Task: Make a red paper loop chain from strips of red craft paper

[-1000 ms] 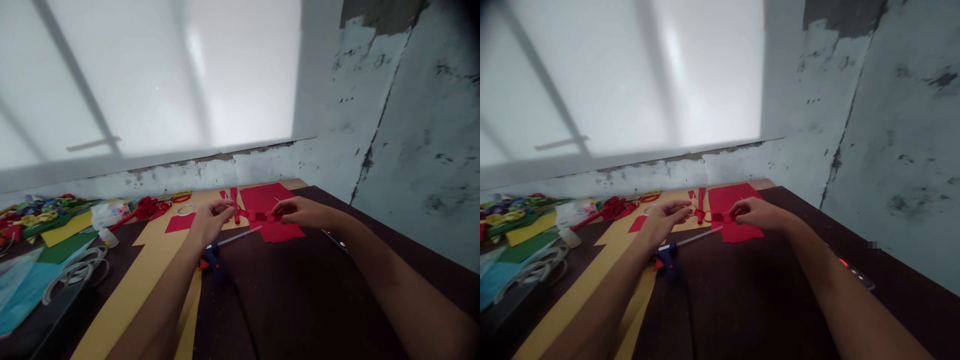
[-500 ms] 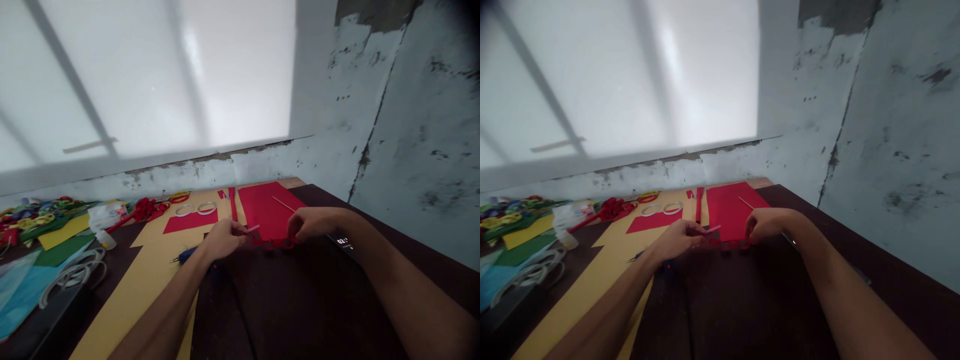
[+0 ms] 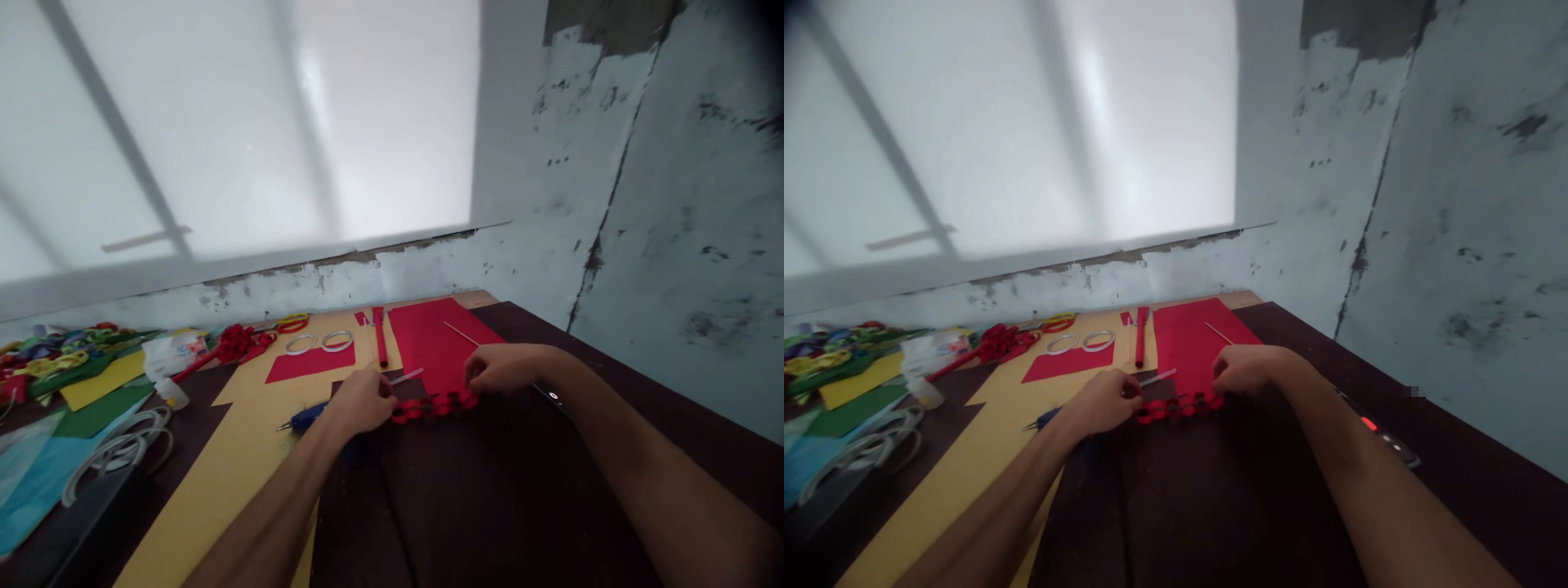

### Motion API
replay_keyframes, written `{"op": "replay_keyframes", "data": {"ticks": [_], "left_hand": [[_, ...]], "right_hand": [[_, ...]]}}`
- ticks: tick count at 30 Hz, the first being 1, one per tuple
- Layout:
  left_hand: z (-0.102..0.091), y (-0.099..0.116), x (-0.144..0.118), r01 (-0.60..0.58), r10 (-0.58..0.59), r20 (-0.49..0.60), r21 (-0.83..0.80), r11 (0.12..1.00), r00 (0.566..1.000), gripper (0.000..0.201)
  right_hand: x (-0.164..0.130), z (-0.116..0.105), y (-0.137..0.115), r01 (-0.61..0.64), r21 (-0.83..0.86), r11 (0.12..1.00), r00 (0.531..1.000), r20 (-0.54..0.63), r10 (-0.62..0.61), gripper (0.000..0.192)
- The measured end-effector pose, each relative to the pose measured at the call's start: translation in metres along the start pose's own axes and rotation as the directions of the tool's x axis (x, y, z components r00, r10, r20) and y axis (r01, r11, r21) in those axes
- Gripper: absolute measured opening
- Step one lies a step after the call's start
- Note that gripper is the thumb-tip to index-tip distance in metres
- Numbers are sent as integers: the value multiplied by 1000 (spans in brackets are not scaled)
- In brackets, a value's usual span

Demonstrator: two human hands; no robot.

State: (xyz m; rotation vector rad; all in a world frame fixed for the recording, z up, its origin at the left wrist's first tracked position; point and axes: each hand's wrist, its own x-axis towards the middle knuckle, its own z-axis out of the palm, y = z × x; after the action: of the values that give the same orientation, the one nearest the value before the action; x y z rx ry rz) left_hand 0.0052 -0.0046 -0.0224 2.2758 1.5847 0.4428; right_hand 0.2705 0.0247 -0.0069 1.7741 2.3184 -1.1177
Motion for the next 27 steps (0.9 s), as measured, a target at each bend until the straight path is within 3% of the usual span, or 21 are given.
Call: {"op": "replay_keyframes", "data": {"ticks": [3,7,9,13,16,19,22,24,27], "left_hand": [[2,8,-2,-133,133,-142,7,991,981,20],[4,22,-8,-379,379,-24,-74,922,925,16],[8,26,-11,-419,420,5,-55,906,907,13],[19,24,-11,-418,417,48,26,908,908,10],[21,21,-8,-409,409,24,-7,912,912,13],[14,23,-6,-375,371,-55,-160,913,927,15],[1,27,-6,-265,252,-82,-373,889,964,18],[-6,30,-6,-173,159,-71,-519,837,985,20],[-13,32,-6,-112,125,-33,-700,706,992,22]], "right_hand": [[3,1,2,75,-61,995,990,-115,-81,17],[4,1,2,157,-62,986,978,-129,-164,21],[4,3,0,208,-23,978,974,-87,-209,28],[6,12,-7,300,16,954,954,-33,-299,38],[8,17,-12,327,-2,945,944,-50,-327,37],[4,16,-19,394,82,915,919,-53,-391,35],[-5,10,-28,528,262,808,849,-143,-509,34],[-10,7,-32,590,312,745,808,-227,-544,30],[-13,6,-37,636,322,701,770,-317,-553,25]]}}
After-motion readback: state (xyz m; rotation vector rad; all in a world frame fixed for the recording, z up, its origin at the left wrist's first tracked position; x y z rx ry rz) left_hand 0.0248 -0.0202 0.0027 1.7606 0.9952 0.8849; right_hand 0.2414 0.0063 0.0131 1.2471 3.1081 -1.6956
